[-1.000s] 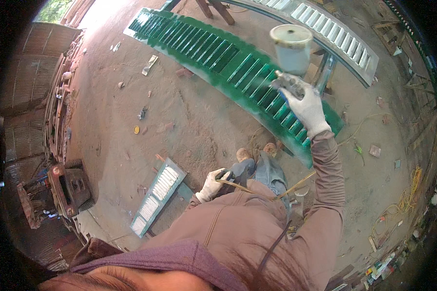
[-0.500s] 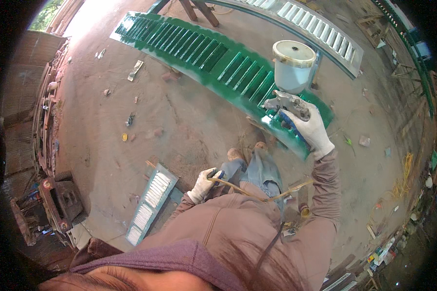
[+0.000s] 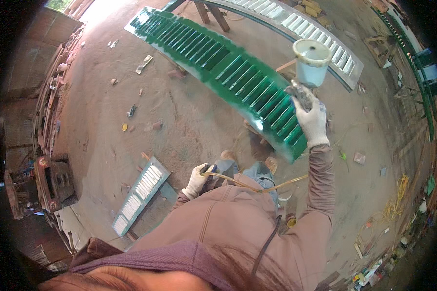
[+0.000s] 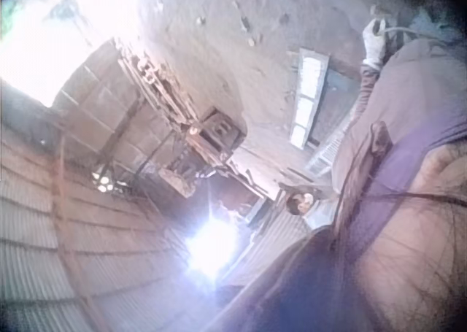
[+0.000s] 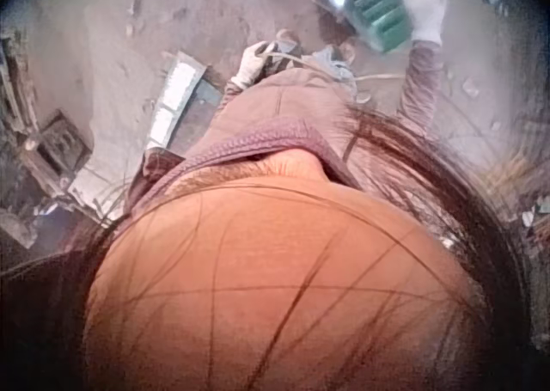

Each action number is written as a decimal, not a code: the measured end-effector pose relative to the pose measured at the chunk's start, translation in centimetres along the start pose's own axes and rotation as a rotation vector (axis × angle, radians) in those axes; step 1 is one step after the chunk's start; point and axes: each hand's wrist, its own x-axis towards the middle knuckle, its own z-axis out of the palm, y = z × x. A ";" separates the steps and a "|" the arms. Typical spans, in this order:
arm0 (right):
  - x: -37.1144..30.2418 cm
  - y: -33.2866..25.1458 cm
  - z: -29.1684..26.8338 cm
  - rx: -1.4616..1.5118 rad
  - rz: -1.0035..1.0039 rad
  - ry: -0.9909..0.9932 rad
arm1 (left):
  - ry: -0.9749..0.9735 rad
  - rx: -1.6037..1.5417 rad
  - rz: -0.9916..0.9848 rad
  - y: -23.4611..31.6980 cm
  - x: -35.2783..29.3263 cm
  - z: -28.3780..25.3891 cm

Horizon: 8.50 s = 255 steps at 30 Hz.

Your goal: The person uses a spray gun to apply green paint to a metal grate, moving the gun in steady strokes along the surface. The person refills the spray gun from a paint can and continues painting the grate.

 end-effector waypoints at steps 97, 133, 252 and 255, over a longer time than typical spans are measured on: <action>-15.5 5.1 -21.9 0.513 0.388 -0.512 | 0.043 0.256 0.025 -4.6 -6.6 20.0; -28.6 -2.5 -9.8 0.258 0.328 0.292 | 0.040 0.216 0.066 -7.4 -16.2 2.1; 7.0 -23.7 54.5 -0.085 0.334 0.617 | -0.555 0.785 0.314 -3.9 25.9 -61.7; 11.8 -26.8 57.6 0.271 0.413 0.558 | -0.464 0.763 0.310 -4.8 26.4 -63.2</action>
